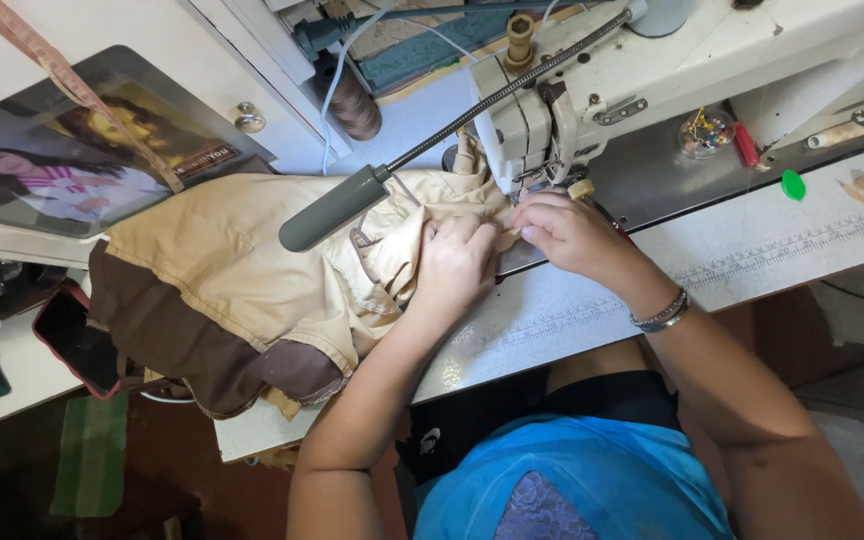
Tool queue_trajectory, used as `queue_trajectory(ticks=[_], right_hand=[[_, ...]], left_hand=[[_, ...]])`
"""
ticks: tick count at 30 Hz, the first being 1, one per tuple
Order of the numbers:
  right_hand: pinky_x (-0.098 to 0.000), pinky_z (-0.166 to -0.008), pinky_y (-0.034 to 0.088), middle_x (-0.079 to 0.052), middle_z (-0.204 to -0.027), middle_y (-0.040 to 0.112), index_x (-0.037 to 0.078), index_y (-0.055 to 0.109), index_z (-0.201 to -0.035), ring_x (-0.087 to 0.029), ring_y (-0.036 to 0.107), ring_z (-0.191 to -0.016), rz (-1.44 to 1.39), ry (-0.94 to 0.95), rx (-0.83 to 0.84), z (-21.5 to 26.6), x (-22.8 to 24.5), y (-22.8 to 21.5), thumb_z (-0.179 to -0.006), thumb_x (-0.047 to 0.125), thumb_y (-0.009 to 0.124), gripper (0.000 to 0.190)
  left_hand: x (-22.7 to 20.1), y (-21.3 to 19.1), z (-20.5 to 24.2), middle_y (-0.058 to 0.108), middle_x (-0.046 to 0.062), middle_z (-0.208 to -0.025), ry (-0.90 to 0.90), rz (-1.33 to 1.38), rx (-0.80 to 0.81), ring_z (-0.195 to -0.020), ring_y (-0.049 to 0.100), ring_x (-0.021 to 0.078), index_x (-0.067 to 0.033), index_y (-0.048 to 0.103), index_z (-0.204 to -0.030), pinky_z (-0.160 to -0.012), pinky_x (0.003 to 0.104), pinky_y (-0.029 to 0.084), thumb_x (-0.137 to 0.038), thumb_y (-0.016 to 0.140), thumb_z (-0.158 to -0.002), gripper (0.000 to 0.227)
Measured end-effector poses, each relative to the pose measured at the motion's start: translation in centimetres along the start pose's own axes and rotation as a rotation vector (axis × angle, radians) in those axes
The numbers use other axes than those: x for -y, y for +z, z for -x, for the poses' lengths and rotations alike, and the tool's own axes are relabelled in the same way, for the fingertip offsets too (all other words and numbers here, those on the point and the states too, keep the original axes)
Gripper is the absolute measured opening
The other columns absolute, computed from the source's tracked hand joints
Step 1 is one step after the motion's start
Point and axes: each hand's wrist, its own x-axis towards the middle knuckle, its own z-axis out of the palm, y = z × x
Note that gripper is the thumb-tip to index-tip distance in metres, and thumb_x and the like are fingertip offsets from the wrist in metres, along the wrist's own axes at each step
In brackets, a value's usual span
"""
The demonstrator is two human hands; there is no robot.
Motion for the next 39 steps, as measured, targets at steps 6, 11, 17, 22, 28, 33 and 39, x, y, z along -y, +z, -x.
queue_trajectory(ticks=[6,11,17,22,28,33,39], right_hand=[[-0.0487,-0.087,0.056,-0.008,-0.104,0.073,0.015,0.071,-0.102,-0.034,0.069,-0.105,0.105,0.052,0.068,0.3,0.0,-0.4,-0.097,0.019,0.061,0.011],[-0.0468,-0.088,0.056,-0.003,-0.095,0.072,0.019,0.069,-0.096,-0.030,0.070,-0.103,0.198,0.030,0.081,0.7,0.6,-0.6,-0.093,0.018,0.062,0.008],[-0.0416,-0.103,0.052,0.000,-0.084,0.073,0.021,0.068,-0.096,-0.024,0.074,-0.094,0.323,-0.054,-0.015,1.2,0.0,0.2,-0.092,0.014,0.060,0.011],[-0.0436,-0.109,0.048,0.001,-0.084,0.075,0.021,0.070,-0.094,-0.019,0.075,-0.099,0.322,-0.092,-0.089,2.4,-0.3,0.6,-0.095,0.018,0.068,0.003],[-0.0511,-0.119,0.038,-0.004,-0.097,0.079,0.017,0.070,-0.096,-0.019,0.072,-0.113,0.327,-0.081,-0.005,3.1,3.4,-0.8,-0.092,0.019,0.072,0.004],[-0.0452,-0.117,0.040,0.006,-0.108,0.075,0.023,0.072,-0.096,-0.015,0.067,-0.121,0.545,-0.130,-0.133,4.6,3.1,-0.1,-0.093,0.019,0.071,0.005],[-0.0459,-0.116,0.041,0.007,-0.106,0.074,0.026,0.075,-0.099,-0.016,0.065,-0.120,0.609,-0.130,-0.174,5.0,3.5,0.3,-0.092,0.016,0.069,0.014]], left_hand=[[-0.6,0.1,-0.2,0.051,-0.002,-0.079,-0.026,0.016,-0.084,-0.076,0.063,0.0209,-0.0216,0.062,-0.104,-0.073,0.035,0.045,-0.019,0.052,-0.092,0.015],[-1.1,0.1,-0.5,0.051,-0.001,-0.082,0.020,-0.023,-0.085,-0.078,0.062,0.0210,-0.0197,0.061,-0.111,-0.074,0.038,0.045,-0.028,0.060,-0.088,0.024],[-1.1,-0.2,-1.1,0.049,-0.001,-0.080,0.099,-0.075,-0.169,-0.074,0.059,0.0200,-0.0163,0.062,-0.105,-0.073,0.036,0.044,-0.027,0.068,-0.088,0.021],[-0.8,-1.4,-1.7,0.045,0.001,-0.078,0.119,-0.008,-0.169,-0.072,0.055,0.0234,-0.0181,0.056,-0.081,-0.070,0.037,0.042,-0.020,0.069,-0.084,0.014],[-0.9,-1.1,-0.5,0.055,0.002,-0.085,0.278,-0.012,-0.065,-0.092,0.061,0.0206,-0.0178,0.058,-0.075,-0.090,0.039,0.043,-0.016,0.065,-0.089,0.016],[-1.6,0.2,0.9,0.064,0.005,-0.095,0.288,-0.080,0.044,-0.080,0.062,0.0231,-0.0170,0.065,-0.094,-0.070,0.037,0.044,-0.020,0.057,-0.091,0.009],[-1.2,1.3,2.1,0.062,0.002,-0.110,0.246,-0.109,0.159,-0.090,0.055,0.0239,-0.0209,0.068,-0.108,-0.068,0.037,0.041,-0.026,0.056,-0.084,0.028]])
